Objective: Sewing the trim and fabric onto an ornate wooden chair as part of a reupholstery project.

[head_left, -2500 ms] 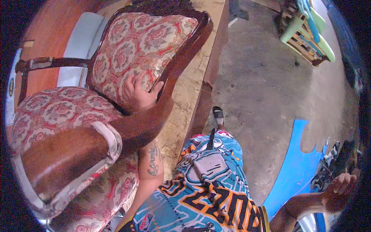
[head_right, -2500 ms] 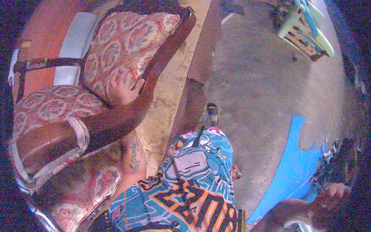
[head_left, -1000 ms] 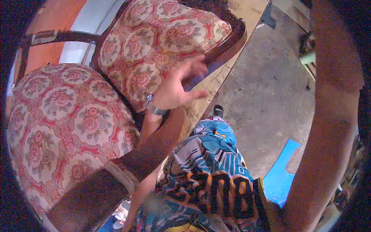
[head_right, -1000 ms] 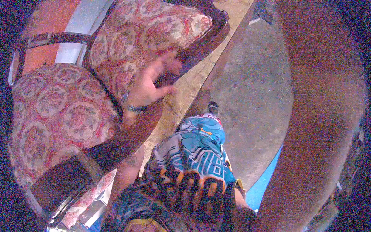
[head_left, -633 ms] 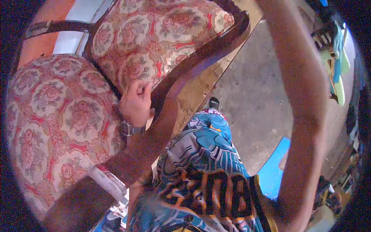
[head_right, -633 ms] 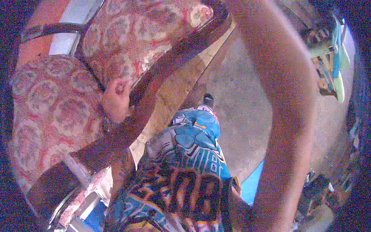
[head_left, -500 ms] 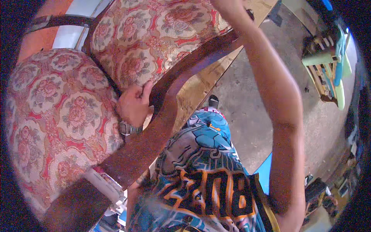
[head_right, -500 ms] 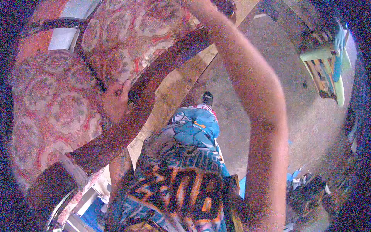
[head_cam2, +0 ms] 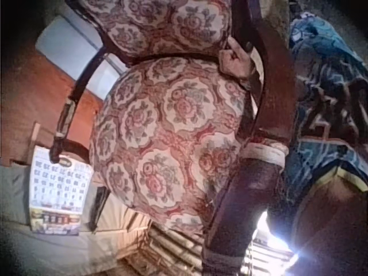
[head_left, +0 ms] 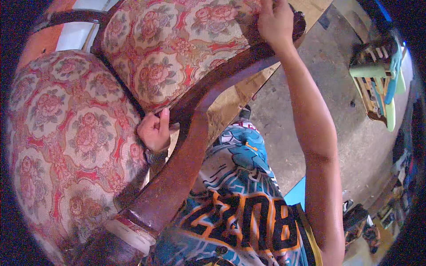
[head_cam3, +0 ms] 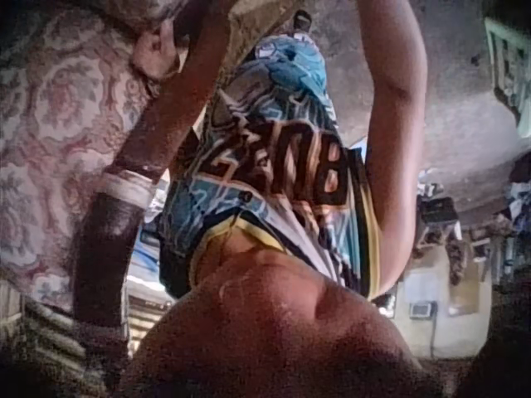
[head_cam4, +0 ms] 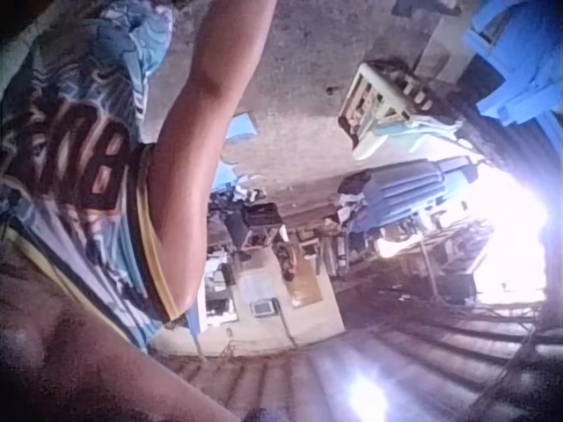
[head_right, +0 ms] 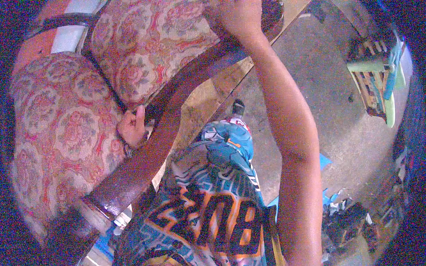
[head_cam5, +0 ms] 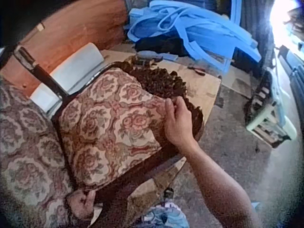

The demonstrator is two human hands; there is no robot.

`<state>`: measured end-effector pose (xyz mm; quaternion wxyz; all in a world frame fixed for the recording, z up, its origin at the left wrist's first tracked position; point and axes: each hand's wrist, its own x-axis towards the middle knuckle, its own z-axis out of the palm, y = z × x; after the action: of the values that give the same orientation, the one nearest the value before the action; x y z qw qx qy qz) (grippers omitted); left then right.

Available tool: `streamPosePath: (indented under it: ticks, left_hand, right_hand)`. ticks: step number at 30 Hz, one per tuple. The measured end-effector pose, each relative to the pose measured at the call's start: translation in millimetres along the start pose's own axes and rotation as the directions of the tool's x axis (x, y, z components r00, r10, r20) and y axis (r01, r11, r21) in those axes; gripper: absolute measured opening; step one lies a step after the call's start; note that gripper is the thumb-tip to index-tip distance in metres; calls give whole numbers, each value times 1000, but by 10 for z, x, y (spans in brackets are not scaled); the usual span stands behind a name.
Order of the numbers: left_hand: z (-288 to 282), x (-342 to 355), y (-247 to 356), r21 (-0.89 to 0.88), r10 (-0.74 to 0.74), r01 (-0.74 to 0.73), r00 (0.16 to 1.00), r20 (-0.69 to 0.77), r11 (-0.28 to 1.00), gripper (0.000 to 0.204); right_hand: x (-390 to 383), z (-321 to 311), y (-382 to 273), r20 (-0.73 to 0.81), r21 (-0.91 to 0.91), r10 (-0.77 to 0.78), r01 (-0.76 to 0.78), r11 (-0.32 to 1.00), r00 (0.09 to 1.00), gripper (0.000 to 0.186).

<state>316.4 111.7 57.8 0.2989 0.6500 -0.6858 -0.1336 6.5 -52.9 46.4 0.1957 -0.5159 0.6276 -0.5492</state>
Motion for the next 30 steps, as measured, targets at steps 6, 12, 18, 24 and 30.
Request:
streamPosePath:
  ticks: [6,12,18,24,30]
  left_hand:
    - [-13,13,83,-64,-31,33,999,37,997,37]
    - [-27,-17,233,-313,-147,203,970,194,928,25]
    - [-30,83,256,-114,-48,69,983,176,991,15]
    - [-23,212,385,-281,215,-241,969,-120,929,16]
    - [62,326,425,-975,-206,184,957,206,-121,25]
  right_hand:
    - [-213,-744,-58,18,520,537,-467,715,843,19]
    - [-789,-1468,-222,-75,750,693,-418,514,717,20]
    - [-919,-1461,-362,-48,712,614,-405,574,788,15]
    - [-1087,-1287,-257,29,732,604,-428,530,797,11]
    - [-1281,-1214,-150,54,645,692,-554,527,720,18]
